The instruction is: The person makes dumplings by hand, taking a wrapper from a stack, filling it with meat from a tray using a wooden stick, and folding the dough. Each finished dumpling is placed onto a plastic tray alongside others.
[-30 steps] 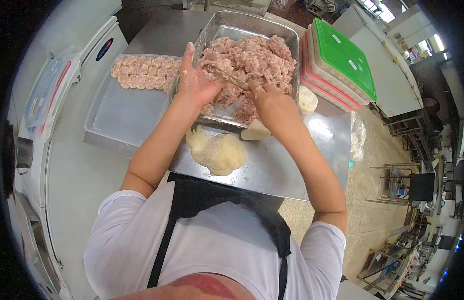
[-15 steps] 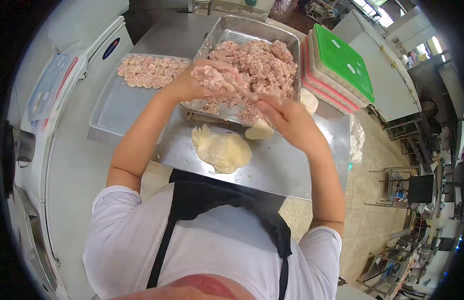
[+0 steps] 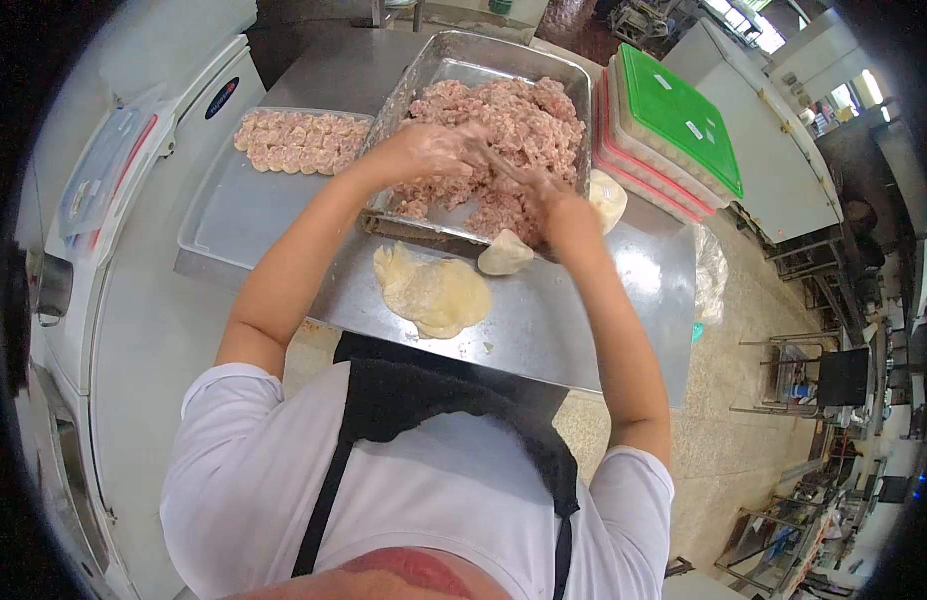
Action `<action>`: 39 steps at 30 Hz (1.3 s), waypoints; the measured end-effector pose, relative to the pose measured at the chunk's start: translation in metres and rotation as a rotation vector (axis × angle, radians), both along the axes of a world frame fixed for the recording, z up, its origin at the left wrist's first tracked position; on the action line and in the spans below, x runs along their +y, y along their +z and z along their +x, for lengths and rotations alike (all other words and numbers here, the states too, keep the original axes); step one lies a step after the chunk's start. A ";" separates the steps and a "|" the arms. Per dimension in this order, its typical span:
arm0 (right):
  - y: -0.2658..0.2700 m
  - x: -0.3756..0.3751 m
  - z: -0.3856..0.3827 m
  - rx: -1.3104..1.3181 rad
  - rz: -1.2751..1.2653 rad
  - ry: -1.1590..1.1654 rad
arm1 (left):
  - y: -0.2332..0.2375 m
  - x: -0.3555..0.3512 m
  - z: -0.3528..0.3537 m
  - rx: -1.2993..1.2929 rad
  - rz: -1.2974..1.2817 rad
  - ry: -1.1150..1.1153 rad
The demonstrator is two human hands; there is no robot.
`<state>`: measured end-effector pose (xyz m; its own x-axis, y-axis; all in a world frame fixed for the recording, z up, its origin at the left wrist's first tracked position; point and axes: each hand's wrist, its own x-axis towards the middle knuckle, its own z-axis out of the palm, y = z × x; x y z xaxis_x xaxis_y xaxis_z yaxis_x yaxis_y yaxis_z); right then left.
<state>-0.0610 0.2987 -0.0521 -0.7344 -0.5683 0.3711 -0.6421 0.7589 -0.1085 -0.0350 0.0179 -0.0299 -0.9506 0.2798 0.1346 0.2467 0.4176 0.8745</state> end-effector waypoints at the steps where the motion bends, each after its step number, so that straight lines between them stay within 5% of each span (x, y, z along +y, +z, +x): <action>1: 0.011 0.007 -0.003 0.006 0.001 0.006 | -0.001 0.000 0.009 0.102 -0.097 0.138; 3: 0.035 0.018 0.002 -0.132 0.215 -0.181 | 0.013 -0.006 0.022 0.205 -0.209 0.262; 5: 0.058 0.022 0.012 -0.210 0.085 -0.153 | 0.046 -0.013 0.033 -0.267 0.069 -0.067; 6: 0.070 0.023 0.017 -0.281 -0.044 -0.123 | 0.042 -0.015 0.030 -0.264 0.069 -0.072; 8: 0.091 0.011 0.040 -0.406 -0.197 -0.046 | 0.029 -0.017 0.024 0.525 0.005 -0.016; 12: 0.058 -0.031 0.049 -0.629 -0.344 0.144 | 0.039 -0.015 0.017 0.278 0.008 -0.272; 15: 0.060 -0.030 0.022 -0.508 -0.190 0.251 | 0.035 -0.023 0.015 0.315 -0.264 -0.189; 20: 0.081 -0.053 0.049 0.189 0.122 0.058 | 0.000 -0.031 0.001 -0.047 0.055 0.020; 23: 0.076 -0.055 0.052 0.126 -0.030 0.012 | -0.042 -0.047 -0.020 -0.009 0.274 0.028; 27: 0.088 -0.037 0.043 -0.070 -0.225 0.023 | -0.003 -0.046 0.003 -0.159 0.072 0.140; 29: 0.103 -0.030 0.047 -0.252 -0.413 0.087 | -0.005 -0.043 0.007 0.125 0.106 -0.046; 32: 0.127 -0.020 0.054 -0.395 -0.364 0.022 | 0.030 -0.023 0.033 0.506 0.118 0.028; 35: 0.110 -0.026 0.055 -0.423 -0.317 0.164 | 0.045 -0.018 0.039 0.116 0.039 -0.038; 39: 0.079 -0.020 0.034 -0.452 -0.192 0.312 | 0.022 -0.018 0.019 0.402 -0.079 -0.225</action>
<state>-0.0269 0.2788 0.0265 -0.6527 -0.7366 0.1772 -0.6899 0.4812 -0.5408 -0.0164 -0.0002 -0.0077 -0.7421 0.4975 0.4493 0.6513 0.3767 0.6587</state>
